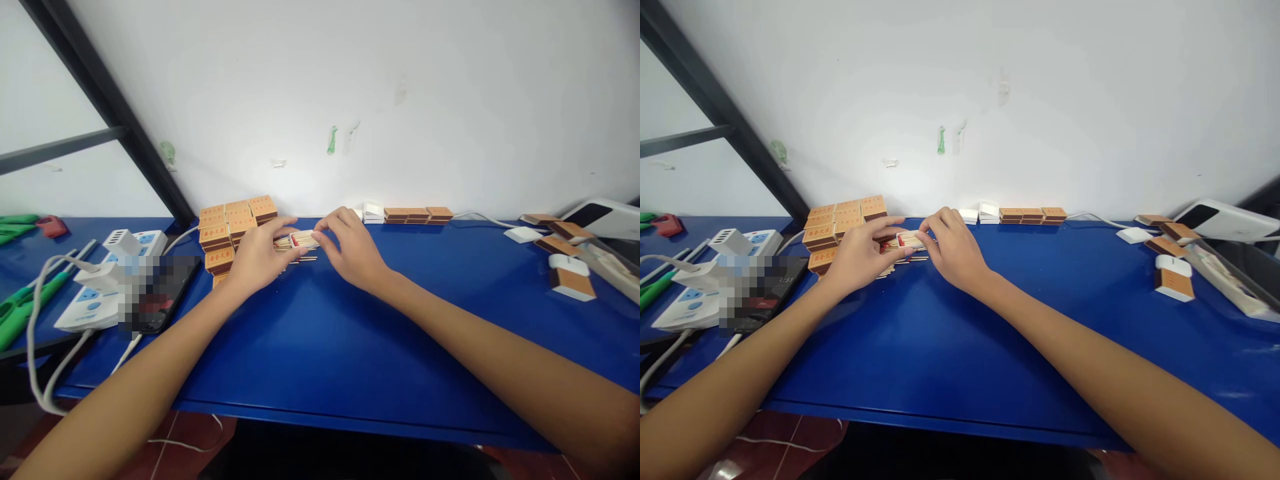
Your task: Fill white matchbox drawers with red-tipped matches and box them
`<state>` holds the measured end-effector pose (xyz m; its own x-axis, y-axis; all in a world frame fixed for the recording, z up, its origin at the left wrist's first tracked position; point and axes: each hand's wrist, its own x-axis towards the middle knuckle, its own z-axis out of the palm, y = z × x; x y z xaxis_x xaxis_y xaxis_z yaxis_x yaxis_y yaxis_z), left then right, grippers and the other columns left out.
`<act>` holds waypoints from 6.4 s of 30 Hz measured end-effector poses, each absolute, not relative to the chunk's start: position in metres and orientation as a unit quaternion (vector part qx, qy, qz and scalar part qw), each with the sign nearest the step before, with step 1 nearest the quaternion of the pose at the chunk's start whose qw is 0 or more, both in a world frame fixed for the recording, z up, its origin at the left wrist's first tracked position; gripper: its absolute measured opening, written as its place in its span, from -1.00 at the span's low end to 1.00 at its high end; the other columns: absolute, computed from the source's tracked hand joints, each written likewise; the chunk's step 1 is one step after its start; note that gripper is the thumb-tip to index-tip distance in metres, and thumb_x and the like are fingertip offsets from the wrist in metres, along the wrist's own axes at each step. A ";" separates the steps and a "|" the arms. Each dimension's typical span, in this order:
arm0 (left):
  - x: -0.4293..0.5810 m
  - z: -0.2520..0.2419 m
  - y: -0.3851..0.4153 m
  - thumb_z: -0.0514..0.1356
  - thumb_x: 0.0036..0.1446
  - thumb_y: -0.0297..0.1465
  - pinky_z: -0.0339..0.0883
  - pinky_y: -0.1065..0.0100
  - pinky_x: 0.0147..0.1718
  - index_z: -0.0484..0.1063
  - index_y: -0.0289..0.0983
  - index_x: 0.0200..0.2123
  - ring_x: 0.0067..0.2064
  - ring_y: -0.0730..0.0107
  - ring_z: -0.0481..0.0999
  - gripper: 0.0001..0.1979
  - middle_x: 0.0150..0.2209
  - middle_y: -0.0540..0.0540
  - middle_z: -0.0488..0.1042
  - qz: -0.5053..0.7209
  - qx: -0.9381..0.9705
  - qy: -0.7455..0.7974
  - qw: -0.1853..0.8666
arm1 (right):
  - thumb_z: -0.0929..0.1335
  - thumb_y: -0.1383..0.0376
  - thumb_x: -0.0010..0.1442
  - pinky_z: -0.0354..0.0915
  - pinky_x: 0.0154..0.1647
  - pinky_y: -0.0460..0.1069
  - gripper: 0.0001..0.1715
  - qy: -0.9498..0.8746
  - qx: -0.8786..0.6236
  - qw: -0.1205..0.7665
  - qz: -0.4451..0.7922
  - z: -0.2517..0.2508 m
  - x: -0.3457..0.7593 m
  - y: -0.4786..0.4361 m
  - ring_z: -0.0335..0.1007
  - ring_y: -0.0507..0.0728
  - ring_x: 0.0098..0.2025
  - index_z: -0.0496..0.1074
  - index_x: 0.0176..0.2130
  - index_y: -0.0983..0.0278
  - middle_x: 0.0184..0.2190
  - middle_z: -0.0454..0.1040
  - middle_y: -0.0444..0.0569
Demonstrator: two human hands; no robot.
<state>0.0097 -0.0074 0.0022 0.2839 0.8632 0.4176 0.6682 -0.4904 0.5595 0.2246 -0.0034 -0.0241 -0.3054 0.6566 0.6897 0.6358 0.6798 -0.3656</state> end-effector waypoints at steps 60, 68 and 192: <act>0.004 0.003 0.001 0.51 0.07 -0.31 0.52 0.06 0.17 0.57 -0.23 0.10 0.09 0.01 0.67 -0.48 0.04 -0.17 0.68 0.426 0.745 0.494 0.139 | 0.37 0.32 0.40 0.30 0.12 0.20 -0.88 -0.849 -0.441 0.289 0.037 -0.052 0.233 0.017 0.27 0.30 0.02 0.54 -0.13 0.26 -0.07 0.41 0.12; 0.002 0.002 0.003 0.51 0.09 -0.29 0.51 0.10 0.14 0.55 -0.23 0.12 0.08 0.05 0.68 -0.47 -0.02 -0.11 0.71 0.404 0.766 0.490 0.103 | 0.34 0.33 0.42 0.32 0.13 0.22 -0.90 -0.853 -0.448 0.266 0.032 -0.048 0.233 0.013 0.25 0.30 0.01 0.47 -0.18 0.28 -0.06 0.40 0.14; 0.013 -0.004 -0.008 0.48 0.13 -0.23 0.54 0.08 0.08 0.52 -0.17 0.18 0.04 0.03 0.69 -0.45 0.06 -0.12 0.68 0.363 0.781 0.486 0.148 | 0.23 0.25 0.51 0.27 0.08 0.19 -0.76 -0.840 -0.406 0.358 -0.038 -0.026 0.222 -0.003 0.25 0.31 0.00 0.47 -0.08 0.23 -0.08 0.44 0.14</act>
